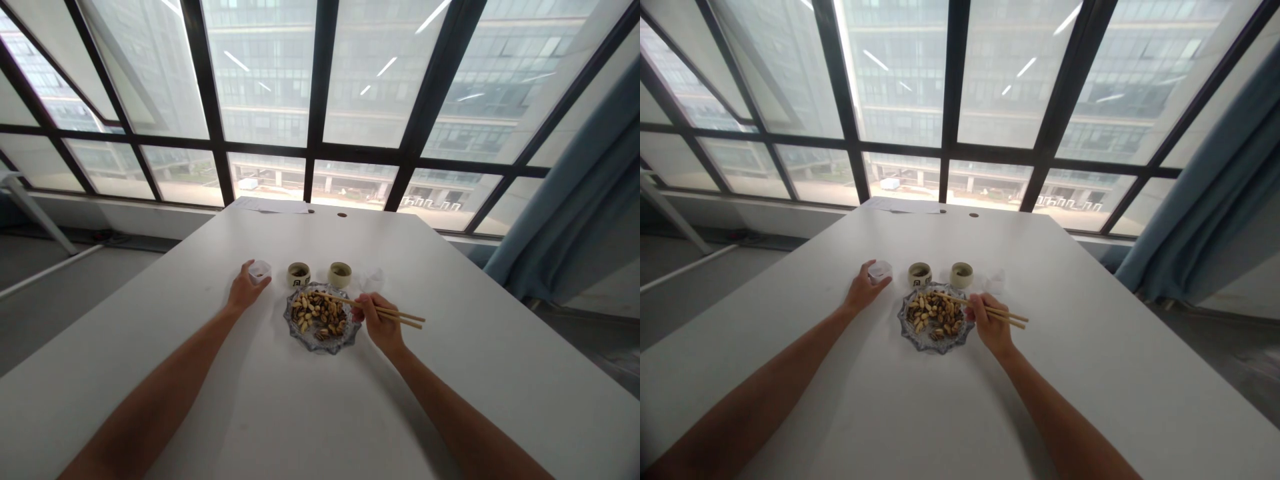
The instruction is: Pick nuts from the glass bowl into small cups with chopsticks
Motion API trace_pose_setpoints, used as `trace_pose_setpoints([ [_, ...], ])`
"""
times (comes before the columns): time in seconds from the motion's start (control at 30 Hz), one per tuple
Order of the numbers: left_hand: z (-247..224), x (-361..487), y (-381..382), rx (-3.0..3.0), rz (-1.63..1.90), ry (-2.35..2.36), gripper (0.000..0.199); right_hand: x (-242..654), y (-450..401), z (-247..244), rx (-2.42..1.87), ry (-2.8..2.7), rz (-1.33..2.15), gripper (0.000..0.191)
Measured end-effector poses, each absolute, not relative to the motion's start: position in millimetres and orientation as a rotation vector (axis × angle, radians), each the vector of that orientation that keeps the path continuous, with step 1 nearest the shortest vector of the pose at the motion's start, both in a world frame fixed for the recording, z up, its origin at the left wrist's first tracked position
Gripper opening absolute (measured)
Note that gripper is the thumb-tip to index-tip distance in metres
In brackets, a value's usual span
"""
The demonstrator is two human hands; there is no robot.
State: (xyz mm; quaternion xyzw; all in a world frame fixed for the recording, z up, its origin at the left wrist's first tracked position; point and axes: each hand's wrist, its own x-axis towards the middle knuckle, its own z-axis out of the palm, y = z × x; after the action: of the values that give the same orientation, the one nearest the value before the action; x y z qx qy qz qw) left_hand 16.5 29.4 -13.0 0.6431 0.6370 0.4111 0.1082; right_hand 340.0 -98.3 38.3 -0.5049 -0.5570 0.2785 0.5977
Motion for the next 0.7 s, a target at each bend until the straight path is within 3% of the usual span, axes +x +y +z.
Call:
trace_pose_setpoints([
  [0.2,-11,16,29,1.835,1.262,1.796,0.082,346,-88,28,-1.128,-0.962,0.764,0.056],
  [0.4,-6,19,23,1.971,1.332,1.675,0.065,350,-83,24,-1.081,-0.810,0.786,0.060],
  [0.7,-7,19,23,2.131,1.376,1.568,0.062,355,-79,18,-1.070,-0.763,0.793,0.059],
])
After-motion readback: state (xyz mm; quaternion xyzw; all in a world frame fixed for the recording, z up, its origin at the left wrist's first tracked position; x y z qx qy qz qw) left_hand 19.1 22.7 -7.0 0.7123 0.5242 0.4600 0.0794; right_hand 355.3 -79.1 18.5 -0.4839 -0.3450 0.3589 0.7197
